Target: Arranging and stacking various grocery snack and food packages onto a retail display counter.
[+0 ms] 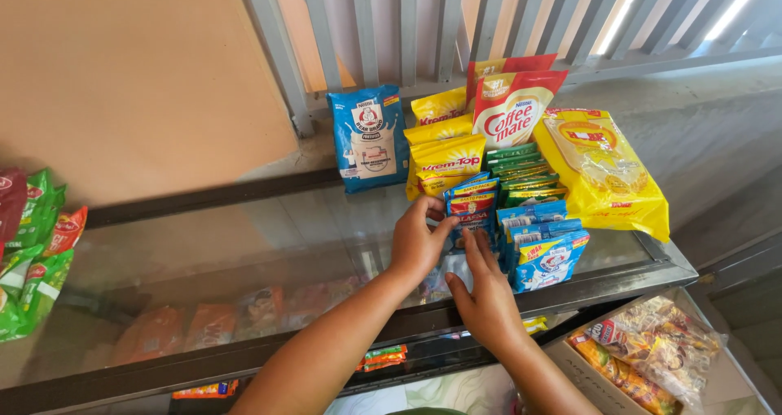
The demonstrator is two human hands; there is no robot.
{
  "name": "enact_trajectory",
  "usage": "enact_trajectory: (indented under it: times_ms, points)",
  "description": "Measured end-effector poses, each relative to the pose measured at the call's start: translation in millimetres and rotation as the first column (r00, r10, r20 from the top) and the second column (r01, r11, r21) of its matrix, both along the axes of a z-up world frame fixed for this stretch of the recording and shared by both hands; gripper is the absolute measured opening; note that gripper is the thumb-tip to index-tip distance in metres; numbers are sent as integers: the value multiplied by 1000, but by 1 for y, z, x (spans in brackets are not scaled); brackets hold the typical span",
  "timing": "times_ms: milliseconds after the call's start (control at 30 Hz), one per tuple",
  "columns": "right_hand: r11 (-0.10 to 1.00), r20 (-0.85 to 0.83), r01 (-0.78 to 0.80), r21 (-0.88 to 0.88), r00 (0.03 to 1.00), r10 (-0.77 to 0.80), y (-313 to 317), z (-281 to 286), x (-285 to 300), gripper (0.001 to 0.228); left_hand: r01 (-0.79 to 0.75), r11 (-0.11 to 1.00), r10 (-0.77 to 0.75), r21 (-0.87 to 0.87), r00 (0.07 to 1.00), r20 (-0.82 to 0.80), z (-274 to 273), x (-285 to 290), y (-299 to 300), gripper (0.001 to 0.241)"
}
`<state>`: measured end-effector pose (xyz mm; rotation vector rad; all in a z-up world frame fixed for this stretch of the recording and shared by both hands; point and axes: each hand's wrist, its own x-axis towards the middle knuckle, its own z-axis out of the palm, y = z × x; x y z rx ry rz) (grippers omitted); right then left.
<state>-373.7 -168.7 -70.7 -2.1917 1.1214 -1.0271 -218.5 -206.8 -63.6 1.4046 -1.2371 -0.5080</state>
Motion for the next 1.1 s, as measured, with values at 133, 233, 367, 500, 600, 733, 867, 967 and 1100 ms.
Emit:
enact_trajectory:
  times_ms: [133,233,367,500,600,733,867,967,1100]
  points:
    - [999,6,32,19,999,-33,7,6,2,71,-16,1000,17,12,998,-55,-5,-1,4,29]
    - [992,58,11,-127,998,-4,12,11,6,66,-13,1000,12,-18,998,-66,-10,-2,9,26]
    - [996,117,0,-94,993,11,22,27,15,59,42,998,-47,-41,989,-138,-7,-5,19,13]
    - [995,178,-95,-27,979,98,25,29,29,55,35,986,-60,-160,986,-153,4,11,41,5]
    - [982,185,-167,-84,966,180,27,34,47,49,4,982,-42,-188,980,-196,4,29,54,9]
    - [966,210,-255,-45,943,259,37,40,90,46,-90,977,37,-194,965,-260,19,76,87,14]
    - [919,264,-387,76,896,356,49,37,140,47,-146,966,84,-213,957,-276,29,131,124,18]
    - [864,299,-484,142,853,428,58,26,184,45,-221,944,155,-244,953,-261,40,176,163,17]
    - [742,341,-625,241,771,538,81,25,243,40,-343,896,262,-283,921,-288,52,240,213,14]
